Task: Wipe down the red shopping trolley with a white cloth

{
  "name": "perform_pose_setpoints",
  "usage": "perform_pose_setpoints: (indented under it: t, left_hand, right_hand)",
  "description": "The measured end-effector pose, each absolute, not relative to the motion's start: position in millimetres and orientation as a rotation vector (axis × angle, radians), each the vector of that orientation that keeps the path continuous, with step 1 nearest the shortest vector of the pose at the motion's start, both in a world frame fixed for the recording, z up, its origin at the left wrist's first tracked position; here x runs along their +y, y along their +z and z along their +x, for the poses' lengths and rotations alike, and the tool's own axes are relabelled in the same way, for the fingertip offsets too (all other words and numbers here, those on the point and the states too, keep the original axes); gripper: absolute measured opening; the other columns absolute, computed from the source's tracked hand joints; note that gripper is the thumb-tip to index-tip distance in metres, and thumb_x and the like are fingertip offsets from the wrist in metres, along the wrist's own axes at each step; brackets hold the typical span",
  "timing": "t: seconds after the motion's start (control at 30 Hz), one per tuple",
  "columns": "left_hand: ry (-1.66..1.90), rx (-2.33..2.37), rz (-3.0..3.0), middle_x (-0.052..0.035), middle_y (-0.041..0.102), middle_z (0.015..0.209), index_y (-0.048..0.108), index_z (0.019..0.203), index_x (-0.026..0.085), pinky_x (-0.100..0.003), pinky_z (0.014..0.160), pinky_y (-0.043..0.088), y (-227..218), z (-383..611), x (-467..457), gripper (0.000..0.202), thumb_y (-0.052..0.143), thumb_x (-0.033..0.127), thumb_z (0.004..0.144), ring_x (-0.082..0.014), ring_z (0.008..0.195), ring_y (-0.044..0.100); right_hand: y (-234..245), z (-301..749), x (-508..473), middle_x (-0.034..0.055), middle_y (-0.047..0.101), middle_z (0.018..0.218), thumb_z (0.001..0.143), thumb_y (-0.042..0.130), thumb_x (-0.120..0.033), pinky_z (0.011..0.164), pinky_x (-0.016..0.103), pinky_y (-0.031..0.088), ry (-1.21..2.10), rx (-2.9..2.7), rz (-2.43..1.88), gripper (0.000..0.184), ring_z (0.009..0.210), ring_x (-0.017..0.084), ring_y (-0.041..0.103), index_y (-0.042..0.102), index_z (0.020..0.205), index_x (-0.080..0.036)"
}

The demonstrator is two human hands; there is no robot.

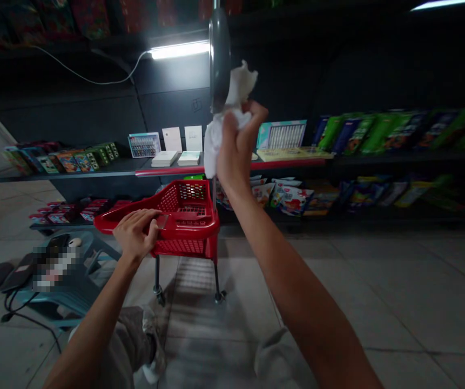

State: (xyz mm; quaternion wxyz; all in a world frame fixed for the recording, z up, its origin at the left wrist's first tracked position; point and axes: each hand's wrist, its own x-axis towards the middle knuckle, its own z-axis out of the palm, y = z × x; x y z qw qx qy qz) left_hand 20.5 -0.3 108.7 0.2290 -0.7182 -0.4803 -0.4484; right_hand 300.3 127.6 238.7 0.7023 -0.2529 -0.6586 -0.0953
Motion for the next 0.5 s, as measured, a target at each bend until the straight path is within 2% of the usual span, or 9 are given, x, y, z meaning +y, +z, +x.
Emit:
perform_pose_setpoints:
  t: [0.07,0.17,0.3,0.5]
  left_hand:
    - [-1.263,-1.285,-1.986,-0.0032,0.082,0.105,0.081,0.104,0.024,-0.039,0.1,0.053,108,15,3,0.027,0.058,0.028,0.09,-0.0247,0.101,0.076]
    - [-1.307,-1.26,-1.989,-0.0029,0.082,0.104,0.082,0.103,0.025,-0.04,0.101,0.054,106,7,8,0.028,0.058,0.029,0.09,-0.0248,0.101,0.077]
    - [-1.343,-1.241,-1.996,-0.0024,0.083,0.101,0.083,0.1,0.025,-0.04,0.101,0.055,104,-4,12,0.029,0.056,0.029,0.089,-0.0247,0.101,0.078]
    - [-1.336,-1.299,-2.011,-0.0027,0.083,0.102,0.083,0.102,0.026,-0.041,0.104,0.053,103,-10,14,0.032,0.053,0.029,0.089,-0.0249,0.103,0.077]
  right_hand:
    - [247,280,141,0.0146,0.037,0.137,0.111,0.02,-0.034,0.112,0.053,0.041,-0.261,-1.417,-0.541,0.04,0.136,0.028,0.052,0.027,0.147,-0.017]
    - [235,262,143,0.0161,0.036,0.142,0.11,0.027,-0.035,0.111,0.056,0.044,-0.33,-1.521,-0.631,0.041,0.141,0.031,0.048,0.032,0.148,-0.02]
    - [201,254,118,0.0174,0.046,0.135,0.104,0.044,-0.027,0.104,0.055,0.051,-0.359,-1.615,-0.801,0.041,0.133,0.033,0.052,0.04,0.144,-0.021]
    - [164,244,86,0.0158,0.056,0.121,0.093,0.046,-0.016,0.099,0.051,0.052,-0.235,-1.574,-0.884,0.046,0.118,0.032,0.058,0.045,0.138,-0.022]
